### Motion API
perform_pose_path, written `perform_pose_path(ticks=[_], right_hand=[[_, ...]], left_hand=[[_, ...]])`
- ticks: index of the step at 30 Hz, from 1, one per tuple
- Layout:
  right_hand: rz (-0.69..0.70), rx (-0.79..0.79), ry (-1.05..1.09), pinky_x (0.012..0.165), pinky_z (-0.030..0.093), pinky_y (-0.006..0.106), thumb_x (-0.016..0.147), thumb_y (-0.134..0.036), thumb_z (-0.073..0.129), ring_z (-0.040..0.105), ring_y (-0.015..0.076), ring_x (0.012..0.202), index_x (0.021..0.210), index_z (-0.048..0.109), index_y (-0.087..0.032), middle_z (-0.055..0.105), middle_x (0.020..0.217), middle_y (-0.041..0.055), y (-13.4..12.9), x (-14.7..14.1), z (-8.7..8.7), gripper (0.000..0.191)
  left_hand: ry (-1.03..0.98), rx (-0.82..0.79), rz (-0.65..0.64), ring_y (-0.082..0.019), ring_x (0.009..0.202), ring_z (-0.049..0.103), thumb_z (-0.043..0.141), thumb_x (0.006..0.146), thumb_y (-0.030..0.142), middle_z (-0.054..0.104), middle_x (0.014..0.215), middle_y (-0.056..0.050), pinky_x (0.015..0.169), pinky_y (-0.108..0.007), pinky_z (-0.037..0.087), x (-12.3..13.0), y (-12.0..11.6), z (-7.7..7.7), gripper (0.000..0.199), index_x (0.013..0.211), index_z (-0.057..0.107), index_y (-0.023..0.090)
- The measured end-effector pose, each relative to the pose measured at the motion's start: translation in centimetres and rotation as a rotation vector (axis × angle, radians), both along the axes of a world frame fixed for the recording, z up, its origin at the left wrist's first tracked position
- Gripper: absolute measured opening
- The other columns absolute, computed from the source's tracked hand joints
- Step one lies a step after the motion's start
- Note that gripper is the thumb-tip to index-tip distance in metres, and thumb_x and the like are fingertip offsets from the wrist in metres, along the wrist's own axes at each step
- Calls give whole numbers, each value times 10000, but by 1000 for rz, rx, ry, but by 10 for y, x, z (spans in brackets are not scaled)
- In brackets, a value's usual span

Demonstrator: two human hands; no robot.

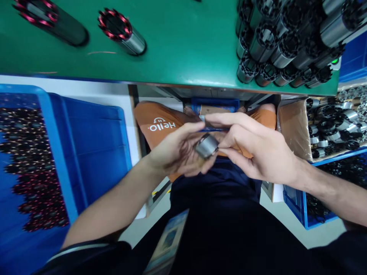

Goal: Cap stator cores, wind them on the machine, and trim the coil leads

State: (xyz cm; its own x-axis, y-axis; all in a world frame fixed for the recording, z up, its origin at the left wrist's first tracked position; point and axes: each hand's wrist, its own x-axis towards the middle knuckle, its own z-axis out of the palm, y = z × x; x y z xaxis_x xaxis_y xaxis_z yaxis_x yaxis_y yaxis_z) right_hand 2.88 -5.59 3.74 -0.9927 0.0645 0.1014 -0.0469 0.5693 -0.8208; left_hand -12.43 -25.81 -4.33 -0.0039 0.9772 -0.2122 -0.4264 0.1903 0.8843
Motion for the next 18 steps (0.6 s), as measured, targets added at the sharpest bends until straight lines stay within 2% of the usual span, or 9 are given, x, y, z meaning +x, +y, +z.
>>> perform_pose_path(ticks=[1,2,4,6,7,9,14,16,18], right_hand=[[-39,-71,-79,1136,745,532,1017,-271,921,856,356,1342,1019,827,-276,885,1419,111,1,4,-4,94],[-92,-175,-163,1072,764,493,1039,-311,913,877,335,1291,1005,811,-257,904,1361,123,1,7,-9,120],[-171,-412,-319,985,771,418,1064,-412,915,901,289,1192,967,799,-229,926,1250,129,-1,13,-21,238],[-182,-573,-408,982,769,409,1075,-473,909,906,264,1135,947,806,-227,931,1216,118,-4,15,-28,296],[-174,-585,-402,999,769,428,1080,-472,903,903,268,1150,943,813,-235,929,1240,115,-5,14,-29,288],[-151,-463,-312,1034,768,492,1059,-455,921,886,300,1212,946,843,-273,919,1289,101,-2,10,-25,228],[58,-97,-44,1044,765,524,782,-500,1139,884,308,1029,983,954,-454,932,1118,-1,27,2,0,277],[49,-117,13,1130,740,517,886,-513,1068,891,319,1163,1096,972,-437,923,1366,18,37,2,7,243],[18,-246,-96,1096,749,467,1049,-526,920,888,306,1245,1131,971,-356,907,1434,69,40,1,7,195]], left_hand=[[-8,-26,34,-160,422,589,338,1180,837,762,778,-40,426,-306,493,0,0,-9,715,1133,715,231],[110,-19,173,-160,457,625,441,1130,909,778,815,-41,428,-292,485,1,-1,-17,726,1149,715,236],[599,110,554,-185,658,762,798,975,889,822,972,-55,520,-280,559,10,-4,-25,681,1210,736,252],[1106,294,769,-214,865,836,1011,885,680,852,1128,-72,672,-298,652,22,-8,-23,615,1268,765,266],[1253,356,785,-223,935,856,1031,894,567,865,1170,-72,739,-305,679,26,-10,-18,547,1274,772,270],[1258,373,737,-209,973,874,955,945,343,885,1176,-52,801,-289,696,30,-11,-4,371,1256,770,261],[483,167,269,-152,732,812,788,969,225,858,926,0,678,-254,689,16,-15,30,203,1172,788,210],[522,171,282,-169,799,850,864,958,216,881,977,-2,747,-275,729,11,-18,35,229,1178,802,227],[761,248,435,-204,975,901,932,949,198,912,1111,-9,901,-317,769,10,-19,34,267,1176,806,263]])
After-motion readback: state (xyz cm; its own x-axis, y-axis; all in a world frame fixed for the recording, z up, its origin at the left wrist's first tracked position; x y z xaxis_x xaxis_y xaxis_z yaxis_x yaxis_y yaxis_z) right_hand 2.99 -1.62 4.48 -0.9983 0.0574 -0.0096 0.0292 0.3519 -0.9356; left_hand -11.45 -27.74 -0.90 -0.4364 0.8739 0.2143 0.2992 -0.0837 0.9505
